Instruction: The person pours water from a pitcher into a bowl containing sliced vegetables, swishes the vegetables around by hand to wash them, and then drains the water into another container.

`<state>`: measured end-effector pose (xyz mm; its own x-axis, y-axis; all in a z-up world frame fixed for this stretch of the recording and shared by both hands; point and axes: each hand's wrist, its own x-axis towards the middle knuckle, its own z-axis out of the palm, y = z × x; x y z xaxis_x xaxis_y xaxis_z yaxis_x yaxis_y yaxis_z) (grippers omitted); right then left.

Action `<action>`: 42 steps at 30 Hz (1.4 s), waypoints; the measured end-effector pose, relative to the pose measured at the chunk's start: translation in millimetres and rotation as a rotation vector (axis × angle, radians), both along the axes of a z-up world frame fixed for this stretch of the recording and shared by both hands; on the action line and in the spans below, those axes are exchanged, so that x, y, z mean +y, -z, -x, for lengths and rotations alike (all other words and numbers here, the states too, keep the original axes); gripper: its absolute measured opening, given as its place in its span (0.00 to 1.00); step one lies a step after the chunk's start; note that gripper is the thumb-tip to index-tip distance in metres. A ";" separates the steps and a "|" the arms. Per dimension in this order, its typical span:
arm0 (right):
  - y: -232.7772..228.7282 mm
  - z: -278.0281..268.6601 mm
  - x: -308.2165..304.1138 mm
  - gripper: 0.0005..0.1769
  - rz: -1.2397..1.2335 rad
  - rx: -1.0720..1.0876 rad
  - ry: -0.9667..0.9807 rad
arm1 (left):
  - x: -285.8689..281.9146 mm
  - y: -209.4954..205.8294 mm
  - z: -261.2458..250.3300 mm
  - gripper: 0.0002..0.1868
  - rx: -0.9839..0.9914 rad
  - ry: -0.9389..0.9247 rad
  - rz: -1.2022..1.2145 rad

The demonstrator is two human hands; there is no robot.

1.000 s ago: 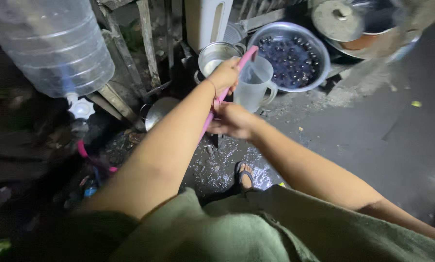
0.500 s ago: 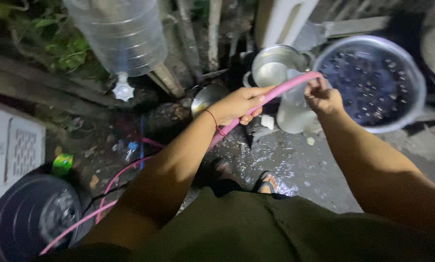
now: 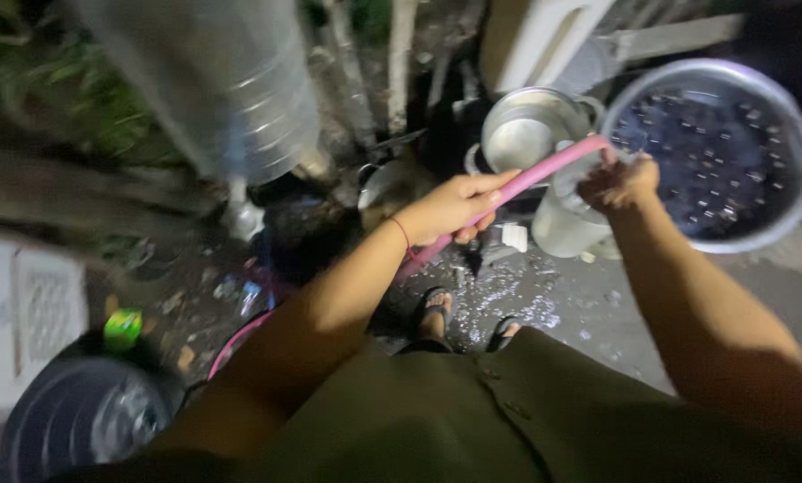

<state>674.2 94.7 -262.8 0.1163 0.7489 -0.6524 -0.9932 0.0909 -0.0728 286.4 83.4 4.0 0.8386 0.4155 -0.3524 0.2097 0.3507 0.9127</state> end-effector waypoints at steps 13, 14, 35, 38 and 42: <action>-59.5 45.3 -66.3 0.07 -0.032 0.186 0.177 | 87.9 162.3 -133.9 0.14 -0.073 0.157 0.550; -70.8 57.4 -68.2 0.08 -0.072 0.155 0.141 | 94.6 189.5 -168.3 0.12 -0.079 0.068 0.532; -193.8 90.8 -118.6 0.24 -0.299 0.072 -0.143 | 80.4 280.2 -329.8 0.27 0.368 0.227 0.459; -200.1 82.4 -114.9 0.23 -0.282 0.143 -0.090 | 74.1 264.2 -330.0 0.29 0.348 0.196 0.465; -207.1 79.6 -113.7 0.23 -0.354 0.138 -0.091 | 64.0 246.1 -320.7 0.31 0.316 0.137 0.481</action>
<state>594.6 -19.0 -55.7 -0.0317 0.9338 -0.3563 -0.9966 -0.0026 0.0818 607.2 147.4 -242.0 0.6971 0.0422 -0.7157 0.5183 0.6600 0.5438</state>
